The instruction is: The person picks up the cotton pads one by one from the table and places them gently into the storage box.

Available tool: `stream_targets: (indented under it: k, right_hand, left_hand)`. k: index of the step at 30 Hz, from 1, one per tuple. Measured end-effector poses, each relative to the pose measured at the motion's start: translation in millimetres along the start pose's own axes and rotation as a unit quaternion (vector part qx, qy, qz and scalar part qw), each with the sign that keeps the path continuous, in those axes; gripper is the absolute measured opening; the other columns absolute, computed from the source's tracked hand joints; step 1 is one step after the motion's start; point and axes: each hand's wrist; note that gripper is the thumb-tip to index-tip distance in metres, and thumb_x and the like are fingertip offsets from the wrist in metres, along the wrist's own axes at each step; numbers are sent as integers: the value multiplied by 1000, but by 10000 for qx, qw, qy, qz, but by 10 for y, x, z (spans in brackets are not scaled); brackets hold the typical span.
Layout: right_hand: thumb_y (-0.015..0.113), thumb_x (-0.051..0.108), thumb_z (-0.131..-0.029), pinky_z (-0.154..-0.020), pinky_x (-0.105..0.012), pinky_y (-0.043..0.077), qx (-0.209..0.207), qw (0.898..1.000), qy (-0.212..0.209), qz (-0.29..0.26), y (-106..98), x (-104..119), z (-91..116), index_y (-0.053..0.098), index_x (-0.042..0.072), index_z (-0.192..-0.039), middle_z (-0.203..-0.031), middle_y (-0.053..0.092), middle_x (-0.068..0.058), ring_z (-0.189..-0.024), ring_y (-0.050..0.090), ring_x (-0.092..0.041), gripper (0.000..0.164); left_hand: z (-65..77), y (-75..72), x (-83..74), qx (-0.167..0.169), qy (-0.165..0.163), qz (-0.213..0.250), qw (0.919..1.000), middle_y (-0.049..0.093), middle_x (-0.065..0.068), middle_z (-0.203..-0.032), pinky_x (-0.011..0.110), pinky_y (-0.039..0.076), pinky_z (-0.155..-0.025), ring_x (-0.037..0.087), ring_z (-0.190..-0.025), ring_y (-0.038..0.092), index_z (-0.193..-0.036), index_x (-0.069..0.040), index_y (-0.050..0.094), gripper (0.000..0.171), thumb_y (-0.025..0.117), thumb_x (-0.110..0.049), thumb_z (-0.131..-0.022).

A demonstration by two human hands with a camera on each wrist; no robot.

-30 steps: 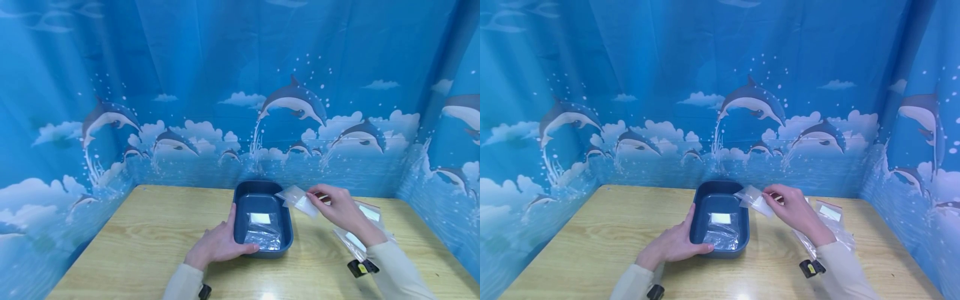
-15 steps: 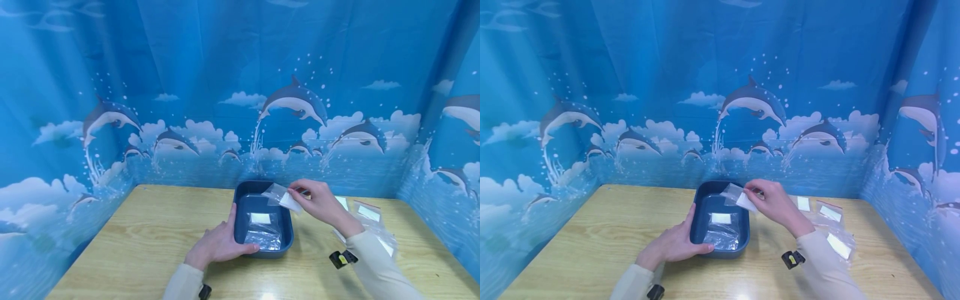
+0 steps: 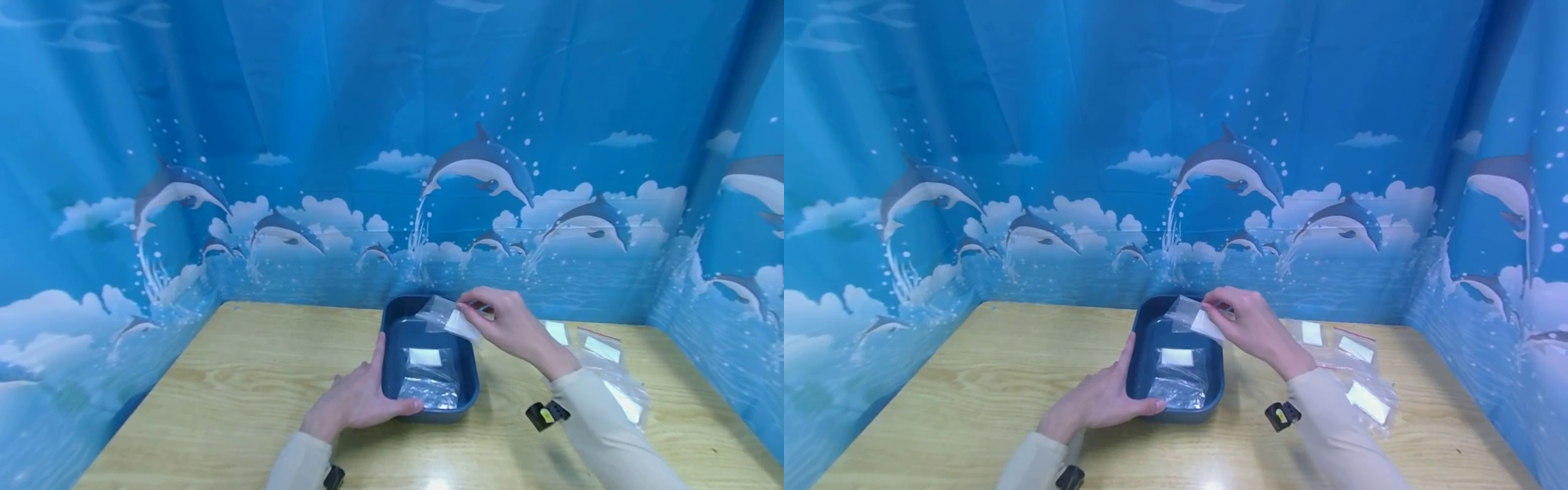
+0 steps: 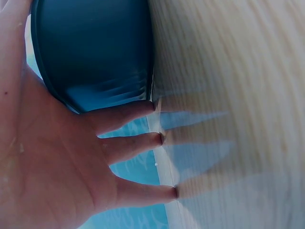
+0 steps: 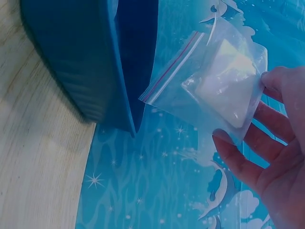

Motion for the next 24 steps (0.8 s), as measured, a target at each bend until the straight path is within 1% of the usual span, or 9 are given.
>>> stream_targets:
  k: [3,7,14,20,24]
  right_hand:
    - [68,10,-99,-72,-27,63,-12,10000,-32,-69,27,12,-34,76,13,-103,-98,77,0,-82,71,-11,10]
    - [68,12,-99,-73,-27,63,63,9999,37,-139,87,29,-86,76,13,-103,-98,77,0,-84,71,-10,9]
    - [69,12,-98,-71,-25,61,240,9996,-16,-157,304,-9,-124,76,13,-100,-94,76,1,-79,68,-6,7]
    - [68,13,-99,-69,-22,58,717,9971,182,-197,463,-47,-100,76,13,-101,-93,76,1,-78,65,-3,8]
    - [67,13,-99,-66,-19,55,1027,9940,316,-200,509,-50,-89,76,13,-102,-94,76,0,-78,65,-6,9]
  left_hand:
    - [2,-5,3,2,19,26,10000,52,27,-150,75,34,-112,43,-132,58,-166,-18,-4,138,69,-85,-70]
    - [1,-7,2,20,13,46,10000,52,27,-151,76,34,-113,43,-133,57,-166,-18,-5,138,68,-85,-70]
    - [-3,-8,3,39,-2,36,10000,53,26,-149,75,36,-112,41,-130,59,-166,-19,-6,138,68,-85,-70]
    - [-9,-1,-1,64,-55,21,10000,52,26,-151,75,34,-113,41,-131,59,-166,-19,-6,138,68,-86,-69]
    - [-4,-4,0,74,-63,17,10000,52,26,-151,76,33,-113,41,-131,59,-166,-20,-6,138,68,-86,-70]
Point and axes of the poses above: each hand's wrist, its own z-axis away from the middle knuckle, its own y-axis out of the palm, x = y × z
